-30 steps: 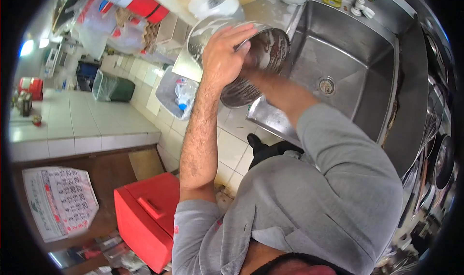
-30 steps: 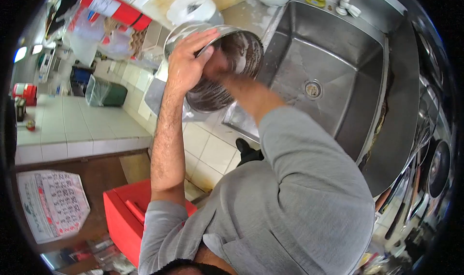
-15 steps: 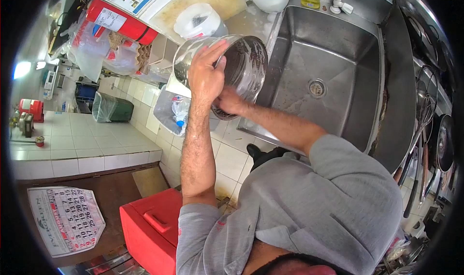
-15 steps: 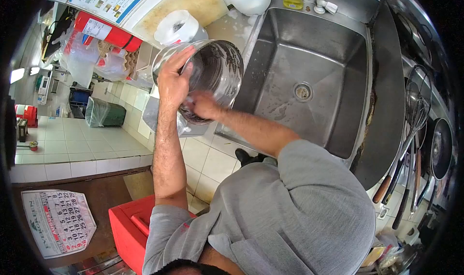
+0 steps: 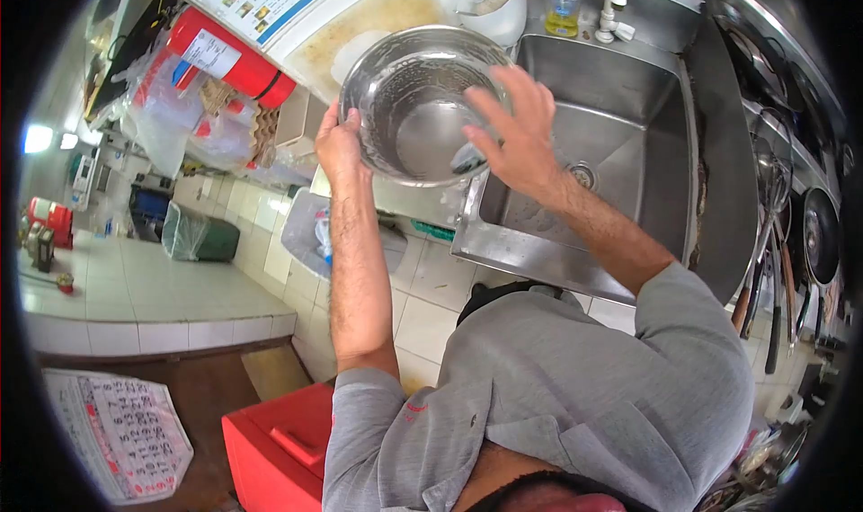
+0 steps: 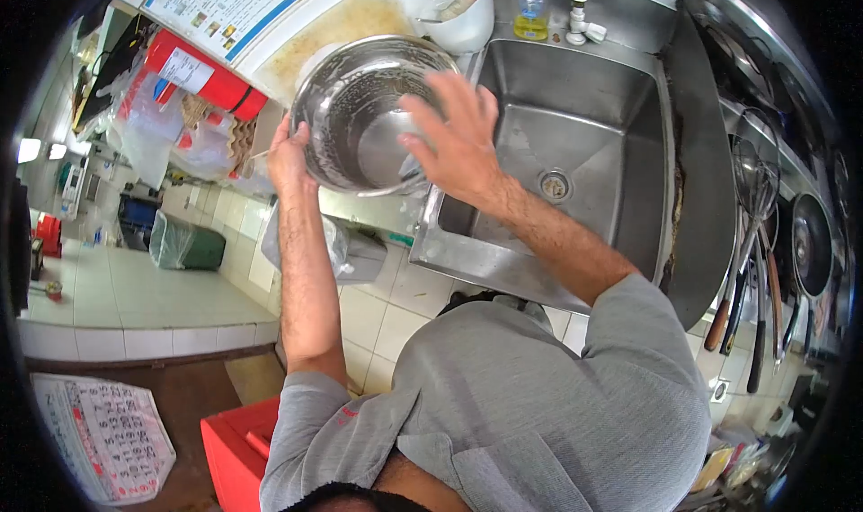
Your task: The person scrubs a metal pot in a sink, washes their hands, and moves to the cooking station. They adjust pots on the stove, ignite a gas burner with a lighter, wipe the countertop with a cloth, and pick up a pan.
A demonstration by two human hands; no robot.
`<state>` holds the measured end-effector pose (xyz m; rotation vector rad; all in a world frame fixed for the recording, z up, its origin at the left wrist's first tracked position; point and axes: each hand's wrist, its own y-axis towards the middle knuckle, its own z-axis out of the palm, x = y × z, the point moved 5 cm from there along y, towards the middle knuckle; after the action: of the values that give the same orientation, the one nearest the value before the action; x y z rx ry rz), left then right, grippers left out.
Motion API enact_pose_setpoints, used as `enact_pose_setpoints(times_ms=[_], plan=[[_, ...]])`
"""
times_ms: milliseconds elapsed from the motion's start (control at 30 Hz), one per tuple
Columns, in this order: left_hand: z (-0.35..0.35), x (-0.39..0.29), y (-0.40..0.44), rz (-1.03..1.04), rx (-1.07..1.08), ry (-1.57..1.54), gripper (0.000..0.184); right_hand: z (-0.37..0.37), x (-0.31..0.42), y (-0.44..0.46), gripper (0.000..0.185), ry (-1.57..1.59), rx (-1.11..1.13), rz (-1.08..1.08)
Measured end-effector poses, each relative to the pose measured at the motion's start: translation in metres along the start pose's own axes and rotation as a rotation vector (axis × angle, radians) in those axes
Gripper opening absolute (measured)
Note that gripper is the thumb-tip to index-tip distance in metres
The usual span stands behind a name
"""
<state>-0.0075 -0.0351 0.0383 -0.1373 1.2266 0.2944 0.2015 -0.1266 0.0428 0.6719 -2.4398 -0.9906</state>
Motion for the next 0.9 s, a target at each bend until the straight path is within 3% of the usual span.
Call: enact_pose_setpoints(times_ms=[67,100,267,300,333,400,467,533,567,633,667,800,833,867,900], plan=[[0.016,0.01,0.01,-0.022,0.01,-0.047,0.033,0.006,-0.024,-0.02,0.059,0.298,-0.231,0.506],[0.02,0.02,0.018,-0.048,-0.03,-0.12,0.035,0.025,-0.033,-0.027,0.069,0.516,-0.189,0.695],[0.054,0.057,0.055,-0.112,-0.037,-0.2,0.048,0.061,-0.053,0.001,0.075,0.816,-0.393,0.8],[0.062,0.063,0.063,-0.1,0.045,-0.171,0.05,0.063,-0.063,0.008,0.076,0.843,-0.43,0.838],[0.073,0.072,0.067,-0.085,0.128,-0.147,0.052,0.066,-0.078,0.014,0.076,0.843,-0.426,0.856],[0.091,0.073,0.044,-0.014,0.006,-0.091,0.059,0.084,-0.112,0.024,0.075,0.838,-0.403,0.851],[0.106,0.082,0.038,0.04,0.014,-0.042,0.071,0.091,-0.134,0.033,0.077,0.812,-0.368,0.765],[0.123,0.093,0.036,-0.011,0.047,-0.066,0.081,0.086,-0.136,0.02,0.075,1.317,0.085,1.03],[0.13,0.095,0.031,-0.027,0.034,-0.07,0.081,0.073,-0.146,0.014,0.075,1.3,0.064,1.037],[0.145,0.092,0.013,-0.026,-0.014,-0.052,0.078,0.055,-0.16,0.003,0.062,1.216,0.371,0.947],[0.147,0.089,0.002,-0.007,-0.052,-0.026,0.076,0.051,-0.178,-0.009,0.062,1.21,0.36,0.955],[0.154,0.118,-0.034,0.043,-0.002,-0.051,0.062,0.013,-0.261,-0.059,0.053,0.847,0.13,1.109],[0.154,0.143,-0.04,-0.035,-0.078,0.04,0.054,0.013,-0.291,-0.071,0.049,0.755,0.012,1.132],[0.146,0.194,-0.028,0.017,0.061,0.103,0.036,0.012,-0.327,-0.078,0.045,0.465,-0.084,1.007],[0.16,0.212,-0.044,-0.187,0.315,0.136,0.031,-0.003,-0.34,-0.082,0.039,0.423,-0.172,1.075]])
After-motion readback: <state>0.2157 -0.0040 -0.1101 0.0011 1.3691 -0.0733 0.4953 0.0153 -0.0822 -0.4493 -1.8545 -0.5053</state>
